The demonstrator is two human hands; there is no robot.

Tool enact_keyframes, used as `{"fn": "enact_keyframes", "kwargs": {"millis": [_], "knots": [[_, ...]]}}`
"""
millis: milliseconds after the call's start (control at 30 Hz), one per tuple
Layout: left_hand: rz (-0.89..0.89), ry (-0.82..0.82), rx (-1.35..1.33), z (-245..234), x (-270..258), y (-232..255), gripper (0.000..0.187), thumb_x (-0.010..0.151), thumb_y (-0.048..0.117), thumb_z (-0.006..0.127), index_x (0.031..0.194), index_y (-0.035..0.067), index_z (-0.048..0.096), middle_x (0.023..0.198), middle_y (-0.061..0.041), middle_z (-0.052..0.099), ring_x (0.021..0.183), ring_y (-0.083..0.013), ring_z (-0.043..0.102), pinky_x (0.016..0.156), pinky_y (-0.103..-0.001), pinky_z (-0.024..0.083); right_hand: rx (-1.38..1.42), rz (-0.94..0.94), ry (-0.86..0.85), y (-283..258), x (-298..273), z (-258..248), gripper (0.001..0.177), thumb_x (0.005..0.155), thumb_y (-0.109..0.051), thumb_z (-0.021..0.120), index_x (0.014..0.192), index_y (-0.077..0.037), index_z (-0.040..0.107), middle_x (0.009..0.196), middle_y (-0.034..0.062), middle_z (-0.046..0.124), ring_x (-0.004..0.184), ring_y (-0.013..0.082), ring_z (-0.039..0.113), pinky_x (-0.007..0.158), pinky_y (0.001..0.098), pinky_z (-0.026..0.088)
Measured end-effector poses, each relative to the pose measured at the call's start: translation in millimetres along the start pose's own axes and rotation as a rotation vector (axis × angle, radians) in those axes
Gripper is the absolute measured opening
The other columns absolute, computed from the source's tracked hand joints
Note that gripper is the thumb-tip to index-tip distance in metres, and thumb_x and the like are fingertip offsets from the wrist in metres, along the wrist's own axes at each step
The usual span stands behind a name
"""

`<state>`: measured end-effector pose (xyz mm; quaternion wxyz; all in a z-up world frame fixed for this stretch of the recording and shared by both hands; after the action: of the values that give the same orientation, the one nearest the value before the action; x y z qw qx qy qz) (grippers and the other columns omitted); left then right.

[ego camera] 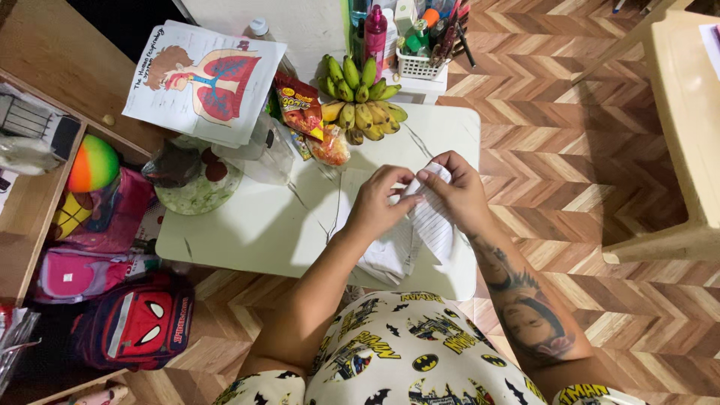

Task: The person organizes a stack of papers and printed diagrams on a small white table, then moves to a desk to handle a laptop and printer. They sort through the papers, fold some, and place them back into a drawer. The person also handles a power cable and other desk items.

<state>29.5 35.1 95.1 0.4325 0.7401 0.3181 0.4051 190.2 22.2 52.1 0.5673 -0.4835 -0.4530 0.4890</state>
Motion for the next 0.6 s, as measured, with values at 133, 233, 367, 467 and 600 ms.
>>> {"fn": "enact_keyframes", "kwargs": {"millis": [133,233,367,467,600], "knots": [[-0.088,0.042,0.151,-4,2,-20,0.021,0.096,0.009,0.067,0.116,0.004,0.069,0.111,-0.012,0.074,0.086,-0.0212,0.075,0.075,-0.035,0.063,-0.015,-0.042,-0.052,-14,-3,2,0.013,0.096,-0.011,0.073,0.101,-0.003,0.064,0.090,-0.0012,0.069,0.081,0.0047,0.062,0.073,0.0207,0.052],[0.081,0.237,0.181,-23,3,-11,0.019,0.097,0.006,0.060,0.113,-0.001,0.068,0.104,-0.015,0.074,0.088,-0.0222,0.073,0.075,-0.034,0.060,-0.012,-0.045,-0.033,-16,-6,-2,0.015,0.098,-0.014,0.072,0.102,-0.003,0.064,0.091,-0.0027,0.068,0.080,0.0028,0.058,0.071,0.0194,0.050],[-0.107,0.144,0.181,-25,22,-26,0.020,0.102,0.020,0.065,0.101,0.001,0.069,0.079,-0.009,0.070,0.068,-0.0160,0.065,0.065,-0.033,0.054,-0.190,-0.026,0.052,-19,-15,-11,0.017,0.103,-0.018,0.067,0.097,-0.003,0.065,0.081,-0.0032,0.065,0.072,0.0026,0.053,0.062,0.0201,0.045],[-0.157,0.032,0.040,-24,38,-27,0.022,0.103,0.024,0.066,0.098,0.003,0.070,0.073,-0.004,0.067,0.069,-0.0123,0.059,0.064,-0.031,0.051,-0.212,-0.122,0.125,-31,-22,-10,0.017,0.105,-0.018,0.065,0.097,-0.003,0.064,0.080,-0.0042,0.062,0.071,0.0024,0.049,0.061,0.0200,0.041],[-0.030,0.029,-0.198,-30,54,-4,0.014,0.100,0.020,0.070,0.100,0.007,0.064,0.095,0.001,0.066,0.092,-0.0083,0.062,0.073,-0.027,0.055,-0.275,-0.278,0.178,-50,-29,-14,0.017,0.106,-0.015,0.066,0.096,-0.003,0.061,0.081,-0.0050,0.060,0.074,0.0020,0.049,0.063,0.0201,0.042]]}}
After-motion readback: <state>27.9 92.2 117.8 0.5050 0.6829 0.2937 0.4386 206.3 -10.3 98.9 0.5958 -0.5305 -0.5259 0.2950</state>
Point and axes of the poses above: each hand's wrist, its own x-axis towards the middle knuckle, its own z-axis out of the palm, y = z × x, the point moved 9 cm from there along x, towards the middle knuckle
